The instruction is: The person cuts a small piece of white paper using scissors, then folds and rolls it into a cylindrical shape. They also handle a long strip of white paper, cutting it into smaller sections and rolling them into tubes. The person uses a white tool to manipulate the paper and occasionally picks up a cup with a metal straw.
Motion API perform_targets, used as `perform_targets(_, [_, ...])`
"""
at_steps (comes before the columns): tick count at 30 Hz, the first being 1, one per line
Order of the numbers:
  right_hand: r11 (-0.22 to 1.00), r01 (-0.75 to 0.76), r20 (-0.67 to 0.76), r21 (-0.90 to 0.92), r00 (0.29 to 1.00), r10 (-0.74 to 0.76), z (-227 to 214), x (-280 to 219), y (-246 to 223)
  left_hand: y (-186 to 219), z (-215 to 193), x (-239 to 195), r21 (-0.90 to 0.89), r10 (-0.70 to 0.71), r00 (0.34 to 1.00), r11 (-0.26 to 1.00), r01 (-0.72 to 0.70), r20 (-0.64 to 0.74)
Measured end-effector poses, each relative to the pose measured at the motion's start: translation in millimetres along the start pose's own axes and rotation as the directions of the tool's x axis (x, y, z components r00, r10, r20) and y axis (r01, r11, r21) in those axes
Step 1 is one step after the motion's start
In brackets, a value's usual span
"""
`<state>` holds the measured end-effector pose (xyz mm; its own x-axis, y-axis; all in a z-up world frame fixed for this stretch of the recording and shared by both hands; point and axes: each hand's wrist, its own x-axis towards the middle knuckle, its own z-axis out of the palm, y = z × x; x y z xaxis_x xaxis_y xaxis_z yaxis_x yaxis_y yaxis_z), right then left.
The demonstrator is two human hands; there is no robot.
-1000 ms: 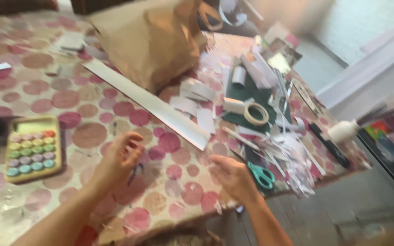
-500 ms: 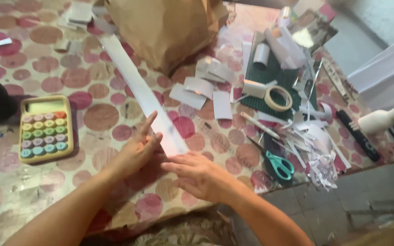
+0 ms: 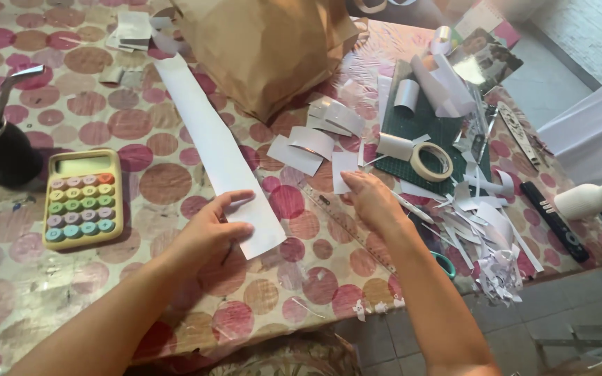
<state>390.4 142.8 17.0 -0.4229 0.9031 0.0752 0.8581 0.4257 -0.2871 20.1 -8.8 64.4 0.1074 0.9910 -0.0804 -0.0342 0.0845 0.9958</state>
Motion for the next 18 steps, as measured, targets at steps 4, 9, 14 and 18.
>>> perform_targets(4, [0.982, 0.115, -0.157, -0.149, 0.978, -0.139, 26, -1, 20, -2, 1, -1, -0.298, -0.07, 0.997, 0.953, 0.061, -0.018])
perform_targets(9, [0.918, 0.015, -0.438, -0.396, 0.876, -0.203, -3, -21, -31, 4, 3, -11, -0.283, -0.007, 0.998, 0.959, -0.012, -0.066])
perform_targets(14, [0.992, 0.122, -0.722, -0.027, 0.684, -0.104, -17, -50, -83, 2, 2, -12, -0.194, 0.041, 0.993, 0.979, -0.061, -0.108])
perform_targets(18, [0.991, 0.089, -0.73, 0.102, 0.683, 0.014, -20, -80, -148, 10, 9, -25, -0.153, 0.012, 0.994, 0.988, -0.028, -0.104])
